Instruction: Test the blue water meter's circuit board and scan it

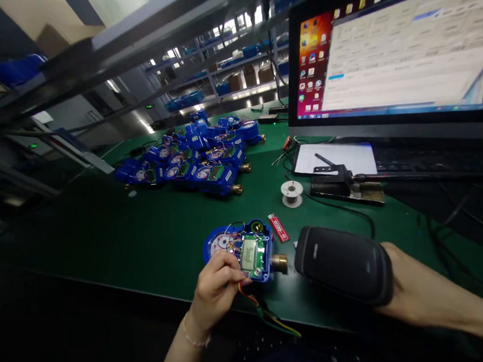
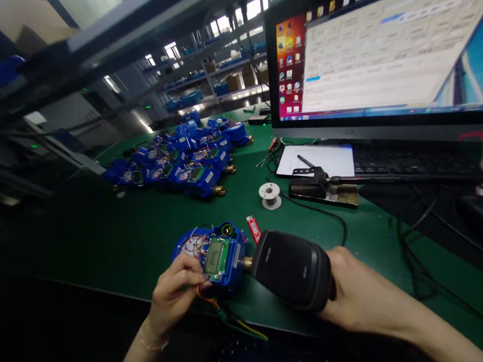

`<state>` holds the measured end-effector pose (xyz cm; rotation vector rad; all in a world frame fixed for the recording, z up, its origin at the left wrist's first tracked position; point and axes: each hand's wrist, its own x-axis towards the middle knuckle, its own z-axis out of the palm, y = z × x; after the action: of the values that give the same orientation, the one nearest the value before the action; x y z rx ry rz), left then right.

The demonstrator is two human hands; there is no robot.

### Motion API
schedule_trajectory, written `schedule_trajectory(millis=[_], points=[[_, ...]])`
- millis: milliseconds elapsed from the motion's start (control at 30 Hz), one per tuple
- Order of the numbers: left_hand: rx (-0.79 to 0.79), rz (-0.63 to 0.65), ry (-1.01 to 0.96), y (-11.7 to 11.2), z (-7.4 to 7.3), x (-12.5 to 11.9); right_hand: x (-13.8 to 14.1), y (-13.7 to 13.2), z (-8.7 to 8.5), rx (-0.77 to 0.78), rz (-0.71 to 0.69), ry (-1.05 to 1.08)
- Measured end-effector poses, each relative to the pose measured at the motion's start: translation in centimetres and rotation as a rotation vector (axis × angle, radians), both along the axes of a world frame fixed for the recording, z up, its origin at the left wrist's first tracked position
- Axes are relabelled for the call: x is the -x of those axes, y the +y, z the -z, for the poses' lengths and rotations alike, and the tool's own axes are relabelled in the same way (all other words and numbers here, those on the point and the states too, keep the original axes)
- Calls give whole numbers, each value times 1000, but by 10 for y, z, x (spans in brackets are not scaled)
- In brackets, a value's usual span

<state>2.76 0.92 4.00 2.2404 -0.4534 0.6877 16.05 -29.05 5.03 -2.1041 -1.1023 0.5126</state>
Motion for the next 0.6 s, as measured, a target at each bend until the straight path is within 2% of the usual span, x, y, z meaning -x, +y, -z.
schedule_trajectory(millis=[100,267,400,533,600], points=[[-4,3,-7,-1,-2,0,12,11,-8,-52,7,-7],[-2,8,-1,-1,-1,0,9,15,2,-79,28,-4],[-7,5,2,0,-1,1,12,15,1,-78,19,27],[-20,10,12,-1,-3,0,11,13,-4,-18,3,62],[-23,16,9,-1,-4,-1,3,9,-1,75,28,69]])
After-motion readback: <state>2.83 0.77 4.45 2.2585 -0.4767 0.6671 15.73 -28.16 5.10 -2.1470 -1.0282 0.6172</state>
